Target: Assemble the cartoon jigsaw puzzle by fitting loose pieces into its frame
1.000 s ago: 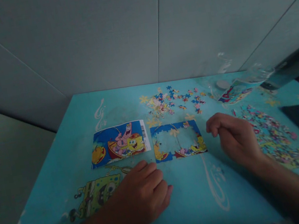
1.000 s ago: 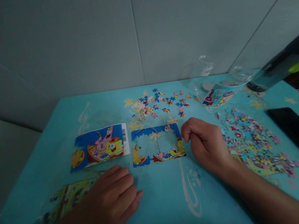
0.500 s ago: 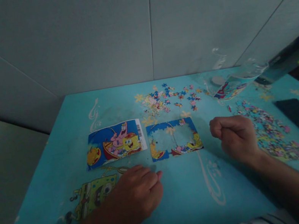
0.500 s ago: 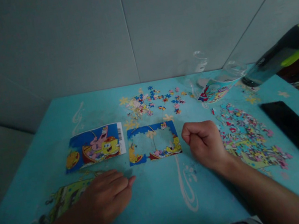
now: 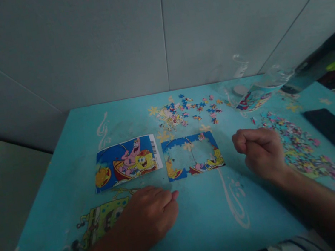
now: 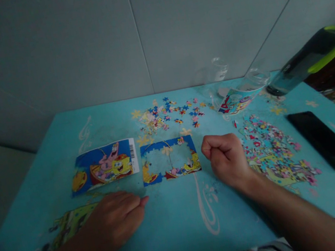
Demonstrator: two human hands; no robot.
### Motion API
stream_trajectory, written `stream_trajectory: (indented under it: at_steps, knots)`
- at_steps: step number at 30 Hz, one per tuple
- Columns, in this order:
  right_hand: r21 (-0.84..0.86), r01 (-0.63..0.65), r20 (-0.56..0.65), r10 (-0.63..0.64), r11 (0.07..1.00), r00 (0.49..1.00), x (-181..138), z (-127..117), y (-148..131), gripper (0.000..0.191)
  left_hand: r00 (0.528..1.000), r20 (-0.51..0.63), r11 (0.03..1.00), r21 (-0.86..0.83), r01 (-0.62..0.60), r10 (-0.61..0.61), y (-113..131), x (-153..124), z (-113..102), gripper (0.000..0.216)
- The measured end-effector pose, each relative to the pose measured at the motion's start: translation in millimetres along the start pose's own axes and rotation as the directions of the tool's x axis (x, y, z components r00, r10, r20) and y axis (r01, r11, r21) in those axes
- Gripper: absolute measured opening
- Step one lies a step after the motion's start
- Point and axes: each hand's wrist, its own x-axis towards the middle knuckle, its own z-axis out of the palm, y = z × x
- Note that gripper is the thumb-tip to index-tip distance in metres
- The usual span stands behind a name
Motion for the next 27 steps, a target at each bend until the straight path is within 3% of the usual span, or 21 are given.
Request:
stream_trajectory:
  at_steps: [7, 27]
  knots:
    - [-0.046, 0.085, 0.045, -0.083, 0.995, 0.996, 0.6, 1.4, 2.1, 0.019, 1.000, -0.001, 1.000, 0.012, 0.014, -0.014, 0.4, -1.3, 1.8, 0.037]
    - [-0.075, 0.125, 0.101, -0.117, 0.989, 0.988, 0.5, 2.3, 2.7, 0.021, 1.000, 0.005, 1.000, -0.003, 0.004, -0.004, 0.6, -1.5, 1.6, 0.035]
